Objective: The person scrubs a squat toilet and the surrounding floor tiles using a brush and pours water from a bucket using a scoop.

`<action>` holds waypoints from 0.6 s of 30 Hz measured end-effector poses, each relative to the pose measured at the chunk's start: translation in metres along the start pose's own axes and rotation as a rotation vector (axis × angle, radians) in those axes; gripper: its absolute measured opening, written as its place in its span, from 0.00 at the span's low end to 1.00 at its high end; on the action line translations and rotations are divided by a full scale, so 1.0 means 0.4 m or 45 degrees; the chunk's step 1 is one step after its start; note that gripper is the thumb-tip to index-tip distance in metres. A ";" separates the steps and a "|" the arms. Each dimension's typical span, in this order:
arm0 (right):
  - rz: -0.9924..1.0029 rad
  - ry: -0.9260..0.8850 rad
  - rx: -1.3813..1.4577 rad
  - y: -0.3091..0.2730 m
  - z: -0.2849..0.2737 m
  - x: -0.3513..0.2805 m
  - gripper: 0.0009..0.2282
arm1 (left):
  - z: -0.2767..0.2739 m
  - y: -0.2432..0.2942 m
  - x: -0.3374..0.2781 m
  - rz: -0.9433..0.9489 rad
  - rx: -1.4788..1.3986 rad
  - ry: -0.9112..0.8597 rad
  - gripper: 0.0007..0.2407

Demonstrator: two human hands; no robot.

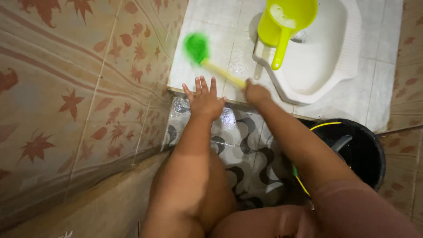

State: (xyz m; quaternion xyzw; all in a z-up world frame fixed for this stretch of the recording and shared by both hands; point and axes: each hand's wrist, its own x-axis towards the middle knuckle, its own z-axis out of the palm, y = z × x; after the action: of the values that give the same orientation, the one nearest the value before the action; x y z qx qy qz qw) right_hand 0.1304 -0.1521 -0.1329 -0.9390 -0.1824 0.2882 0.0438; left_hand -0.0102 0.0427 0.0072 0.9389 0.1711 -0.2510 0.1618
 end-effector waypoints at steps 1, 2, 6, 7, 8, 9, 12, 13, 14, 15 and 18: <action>0.081 0.068 0.091 0.036 -0.012 0.055 0.23 | -0.001 -0.002 -0.001 -0.010 0.007 -0.018 0.35; 0.163 0.142 0.182 0.061 -0.008 0.102 0.23 | -0.006 -0.002 0.001 -0.016 0.014 -0.031 0.35; 0.164 0.194 0.382 0.060 0.092 0.179 0.23 | -0.015 -0.011 0.002 -0.040 0.007 -0.038 0.35; 0.073 0.162 0.360 0.033 0.127 0.166 0.22 | -0.015 -0.011 0.003 -0.039 0.003 -0.030 0.35; -0.079 0.082 0.268 0.010 0.159 0.139 0.21 | -0.016 -0.015 0.008 -0.041 -0.001 -0.018 0.36; -0.231 0.003 0.176 -0.006 0.175 0.117 0.21 | -0.017 -0.017 0.012 -0.037 0.008 -0.026 0.36; -0.238 0.023 0.190 -0.013 0.119 0.123 0.21 | -0.006 -0.018 0.012 -0.033 0.018 -0.042 0.36; -0.079 0.029 0.371 -0.010 0.092 0.121 0.21 | 0.000 -0.022 0.011 -0.029 0.015 -0.037 0.35; 0.077 0.045 0.553 -0.006 0.048 0.127 0.21 | -0.002 -0.026 0.015 -0.023 0.016 -0.022 0.35; 0.235 0.060 0.734 -0.007 0.009 0.128 0.22 | -0.005 -0.027 0.017 -0.035 0.008 -0.034 0.35; 0.407 -0.008 1.009 -0.074 -0.024 0.128 0.22 | -0.004 -0.025 0.015 -0.050 -0.010 -0.055 0.36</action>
State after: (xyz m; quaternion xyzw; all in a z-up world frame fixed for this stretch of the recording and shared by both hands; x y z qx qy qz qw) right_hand 0.1657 -0.1053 -0.1463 -0.8651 0.0903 0.3422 0.3554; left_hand -0.0089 0.0538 0.0033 0.9290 0.1871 -0.2737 0.1642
